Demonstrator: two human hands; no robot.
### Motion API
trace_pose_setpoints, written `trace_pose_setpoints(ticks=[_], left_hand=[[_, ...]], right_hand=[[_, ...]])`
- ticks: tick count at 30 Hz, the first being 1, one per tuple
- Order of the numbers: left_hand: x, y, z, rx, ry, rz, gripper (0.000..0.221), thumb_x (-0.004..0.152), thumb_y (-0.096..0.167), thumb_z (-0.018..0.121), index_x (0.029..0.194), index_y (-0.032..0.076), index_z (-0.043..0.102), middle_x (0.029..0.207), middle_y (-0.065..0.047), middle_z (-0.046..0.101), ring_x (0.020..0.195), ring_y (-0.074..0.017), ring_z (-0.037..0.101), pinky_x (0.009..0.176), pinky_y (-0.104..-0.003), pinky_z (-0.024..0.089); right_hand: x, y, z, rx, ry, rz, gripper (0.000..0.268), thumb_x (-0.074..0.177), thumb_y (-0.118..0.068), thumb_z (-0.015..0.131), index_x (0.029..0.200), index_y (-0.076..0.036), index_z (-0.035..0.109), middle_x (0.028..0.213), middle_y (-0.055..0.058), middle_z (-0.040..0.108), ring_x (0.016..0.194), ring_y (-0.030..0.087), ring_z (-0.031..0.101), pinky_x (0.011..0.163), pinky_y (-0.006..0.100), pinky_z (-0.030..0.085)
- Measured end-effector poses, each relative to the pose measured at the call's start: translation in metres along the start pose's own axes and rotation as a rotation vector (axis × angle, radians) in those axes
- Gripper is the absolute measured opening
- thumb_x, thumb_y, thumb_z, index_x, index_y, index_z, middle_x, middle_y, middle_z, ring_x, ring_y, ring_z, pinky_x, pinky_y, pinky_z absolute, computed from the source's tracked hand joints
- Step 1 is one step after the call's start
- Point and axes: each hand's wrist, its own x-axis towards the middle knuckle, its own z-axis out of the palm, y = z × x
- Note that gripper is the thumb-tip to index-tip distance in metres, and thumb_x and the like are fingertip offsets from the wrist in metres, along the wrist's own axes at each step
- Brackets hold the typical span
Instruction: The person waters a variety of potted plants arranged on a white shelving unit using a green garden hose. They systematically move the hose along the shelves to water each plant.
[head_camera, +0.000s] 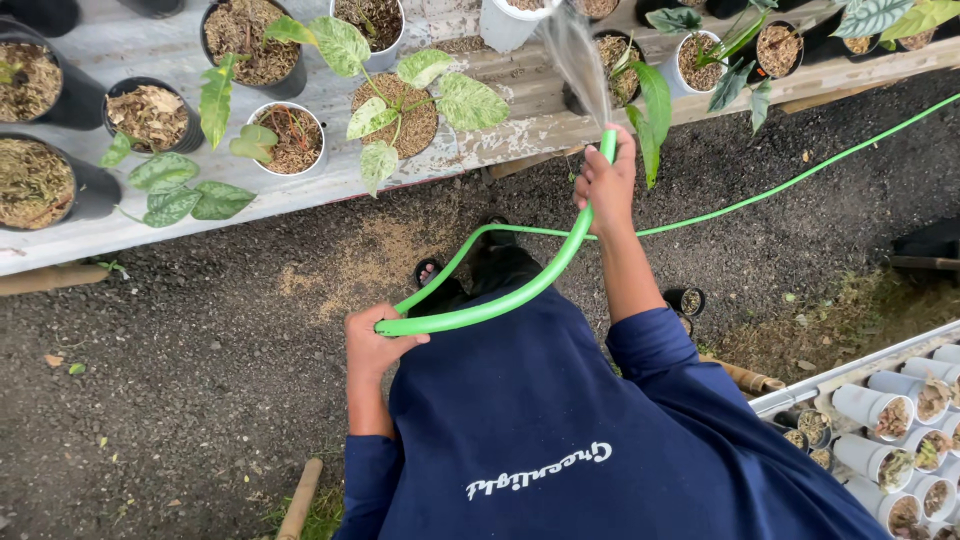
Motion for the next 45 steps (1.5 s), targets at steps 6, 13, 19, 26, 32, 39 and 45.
trace_pose_setpoints(ticks=[6,13,19,26,32,39,45], left_hand=[[0.004,0.002,0.0,0.022,0.009,0.002,0.051,0.056,0.036,0.101,0.055,0.01,0.056,0.033,-0.003,0.04,0.035,-0.0121,0.039,0.04,-0.026,0.03],[0.012,0.013,0.007,-0.004,0.0,0.017,0.047,0.062,0.035,0.097,0.056,0.011,0.058,0.033,-0.002,0.039,0.036,-0.0108,0.039,0.041,-0.025,0.029],[0.019,0.018,0.015,0.018,0.014,0.026,0.048,0.062,0.038,0.096,0.054,0.01,0.057,0.032,-0.003,0.038,0.033,-0.0145,0.039,0.04,-0.026,0.031],[0.034,0.045,0.026,0.011,-0.006,0.017,0.045,0.066,0.033,0.094,0.055,0.01,0.056,0.032,-0.002,0.034,0.036,-0.0124,0.036,0.042,-0.026,0.03],[0.042,0.035,0.028,-0.025,-0.028,0.004,0.044,0.068,0.032,0.093,0.055,0.011,0.056,0.034,0.001,0.034,0.039,-0.0095,0.035,0.042,-0.025,0.03],[0.05,0.022,0.026,-0.075,-0.028,0.013,0.044,0.067,0.035,0.093,0.056,0.011,0.058,0.035,0.002,0.032,0.039,-0.0085,0.035,0.041,-0.023,0.028],[0.05,0.024,0.028,-0.046,0.003,0.004,0.043,0.068,0.035,0.092,0.057,0.01,0.059,0.034,0.0,0.035,0.037,-0.0099,0.036,0.041,-0.024,0.03]], right_hand=[[0.021,0.019,-0.014,0.023,0.126,-0.014,0.036,0.108,-0.007,0.047,0.139,-0.022,0.037,0.067,-0.005,0.037,0.04,0.005,0.038,0.029,0.018,0.036],[0.034,0.028,-0.031,0.065,0.233,-0.021,0.037,0.107,-0.009,0.049,0.139,-0.023,0.038,0.067,-0.003,0.034,0.04,0.008,0.039,0.028,0.023,0.038],[0.051,0.037,-0.038,0.063,0.223,-0.009,0.038,0.107,-0.009,0.051,0.139,-0.024,0.038,0.067,-0.002,0.034,0.041,0.009,0.041,0.028,0.023,0.04],[0.075,0.043,-0.046,0.08,0.246,0.027,0.039,0.106,-0.01,0.052,0.14,-0.024,0.039,0.066,-0.002,0.035,0.04,0.011,0.042,0.028,0.025,0.039],[0.085,0.029,-0.026,0.044,0.178,0.034,0.041,0.108,-0.01,0.049,0.145,-0.024,0.036,0.068,-0.005,0.038,0.041,0.007,0.043,0.028,0.022,0.04],[0.075,-0.006,0.003,-0.102,-0.096,0.113,0.036,0.109,-0.008,0.045,0.143,-0.019,0.038,0.07,-0.009,0.046,0.041,0.002,0.042,0.031,0.015,0.039],[0.077,-0.02,0.015,-0.066,-0.084,0.075,0.03,0.109,-0.006,0.045,0.136,-0.018,0.042,0.067,-0.009,0.045,0.041,0.003,0.042,0.031,0.016,0.038]])
